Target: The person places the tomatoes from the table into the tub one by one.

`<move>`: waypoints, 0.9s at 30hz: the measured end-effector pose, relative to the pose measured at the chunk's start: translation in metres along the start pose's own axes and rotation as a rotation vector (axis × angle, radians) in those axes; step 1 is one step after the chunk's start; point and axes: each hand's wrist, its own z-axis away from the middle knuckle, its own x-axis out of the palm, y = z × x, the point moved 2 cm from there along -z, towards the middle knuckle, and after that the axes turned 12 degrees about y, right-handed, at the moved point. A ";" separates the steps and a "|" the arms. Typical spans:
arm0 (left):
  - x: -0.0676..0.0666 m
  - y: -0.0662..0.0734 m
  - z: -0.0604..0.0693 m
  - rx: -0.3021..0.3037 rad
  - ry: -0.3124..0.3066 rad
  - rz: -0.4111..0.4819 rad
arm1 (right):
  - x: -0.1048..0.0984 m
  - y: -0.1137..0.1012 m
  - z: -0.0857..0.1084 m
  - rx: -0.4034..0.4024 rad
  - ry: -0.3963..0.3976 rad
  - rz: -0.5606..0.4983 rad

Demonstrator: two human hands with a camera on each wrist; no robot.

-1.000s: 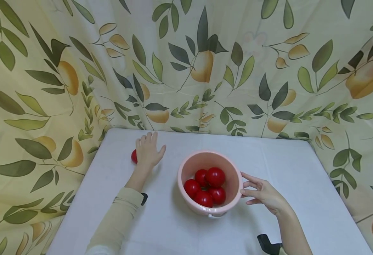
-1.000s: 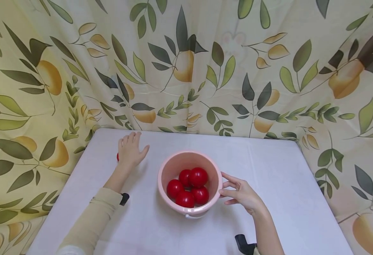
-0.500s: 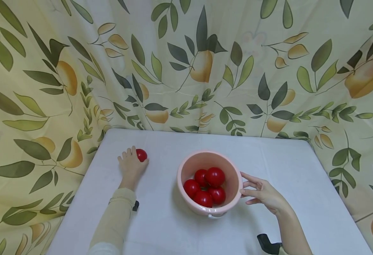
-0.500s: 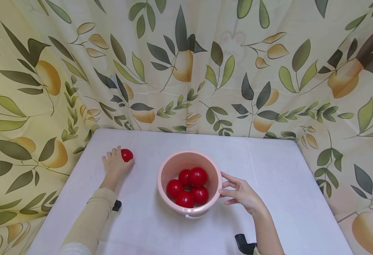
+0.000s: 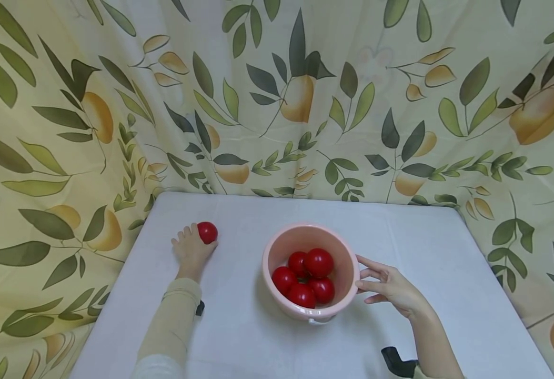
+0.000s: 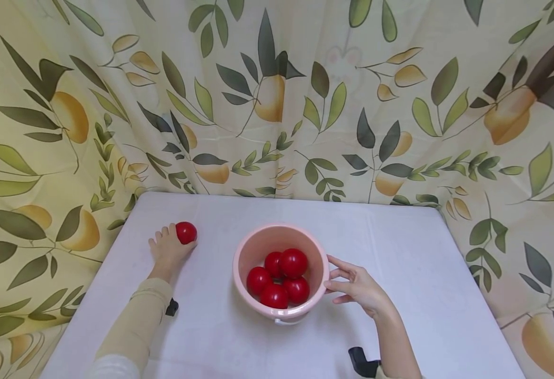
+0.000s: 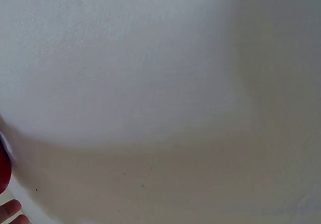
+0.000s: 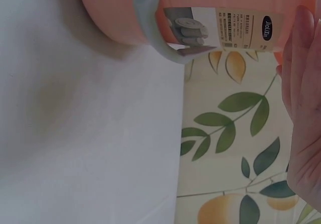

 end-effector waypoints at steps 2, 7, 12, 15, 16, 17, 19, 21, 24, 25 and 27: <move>0.002 -0.002 0.000 0.000 0.013 0.001 | 0.000 0.000 0.000 0.003 0.000 0.002; 0.002 -0.001 0.000 0.042 0.068 0.022 | 0.001 -0.001 0.000 0.009 0.001 0.006; -0.013 0.017 -0.005 0.143 0.158 0.121 | 0.000 -0.002 0.000 0.010 0.002 0.005; -0.030 0.036 -0.010 0.231 0.207 0.146 | 0.000 -0.001 0.000 0.007 0.000 0.002; -0.037 0.044 -0.011 0.263 0.222 0.143 | 0.000 -0.001 0.000 0.007 -0.001 0.000; -0.044 0.052 -0.011 0.294 0.239 0.137 | 0.000 -0.001 0.000 0.006 -0.001 -0.001; -0.058 0.068 -0.010 0.348 0.260 0.135 | 0.000 -0.001 0.000 0.006 0.001 -0.002; -0.072 0.084 -0.006 0.401 0.279 0.132 | 0.000 -0.001 0.000 0.010 0.006 -0.003; -0.090 0.106 0.004 0.493 0.317 0.131 | 0.000 0.000 0.000 0.012 0.009 -0.001; -0.095 0.114 0.008 0.528 0.330 0.128 | 0.000 0.000 0.000 0.012 0.009 -0.001; -0.103 0.128 0.017 0.597 0.343 0.127 | 0.000 0.000 0.000 0.011 0.007 0.000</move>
